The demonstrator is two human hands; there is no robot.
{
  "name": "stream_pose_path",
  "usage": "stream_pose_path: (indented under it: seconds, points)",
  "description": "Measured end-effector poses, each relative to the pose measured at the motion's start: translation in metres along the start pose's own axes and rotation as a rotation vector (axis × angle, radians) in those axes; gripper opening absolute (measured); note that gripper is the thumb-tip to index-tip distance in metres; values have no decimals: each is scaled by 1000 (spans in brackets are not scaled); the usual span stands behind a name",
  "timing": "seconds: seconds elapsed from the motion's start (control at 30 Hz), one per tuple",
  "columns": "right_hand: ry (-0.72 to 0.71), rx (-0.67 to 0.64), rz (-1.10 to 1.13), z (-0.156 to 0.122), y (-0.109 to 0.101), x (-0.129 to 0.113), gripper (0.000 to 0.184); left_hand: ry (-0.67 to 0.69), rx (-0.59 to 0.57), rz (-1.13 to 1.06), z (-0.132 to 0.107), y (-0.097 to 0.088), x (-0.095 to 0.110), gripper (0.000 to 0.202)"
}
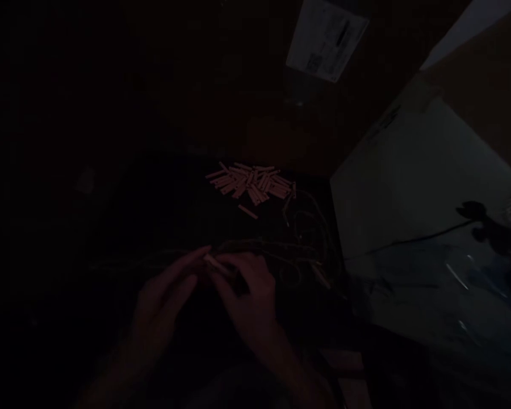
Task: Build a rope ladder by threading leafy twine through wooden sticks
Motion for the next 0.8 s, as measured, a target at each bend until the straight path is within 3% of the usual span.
stream_pose_path:
  seconds: [0.1,0.2,0.3,0.43,0.5,0.57,0.67,0.8]
  points:
    - [38,-9,95,8,-5,-6,15,171,20,171,3,-1,0,64]
    - [26,-185,280,16,-8,-17,20,269,-127,168,12,0,2,81]
    - [41,-248,464,24,-8,-26,17,202,-185,-32,22,4,8,58]
    - [109,-67,586,41,-14,-27,11,108,-48,-66,38,6,25,25]
    - [93,20,559,53,-22,-26,10,96,-64,-50,47,4,32,12]
    - [88,75,536,65,-34,-27,10,59,-79,-65,56,0,37,11]
    - [50,140,520,82,-55,-33,15,96,67,-75,69,-13,44,12]
    - [33,244,377,91,-73,-32,23,363,403,-51,81,-34,60,25]
Point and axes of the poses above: each hand's wrist, its own z-axis towards the middle knuckle, its own y-axis out of the palm, x = y × z, the point moved 1 cm from there along z, towards the middle knuckle, and after that the axes turned 3 degrees about -x, right-handed, at the moved point
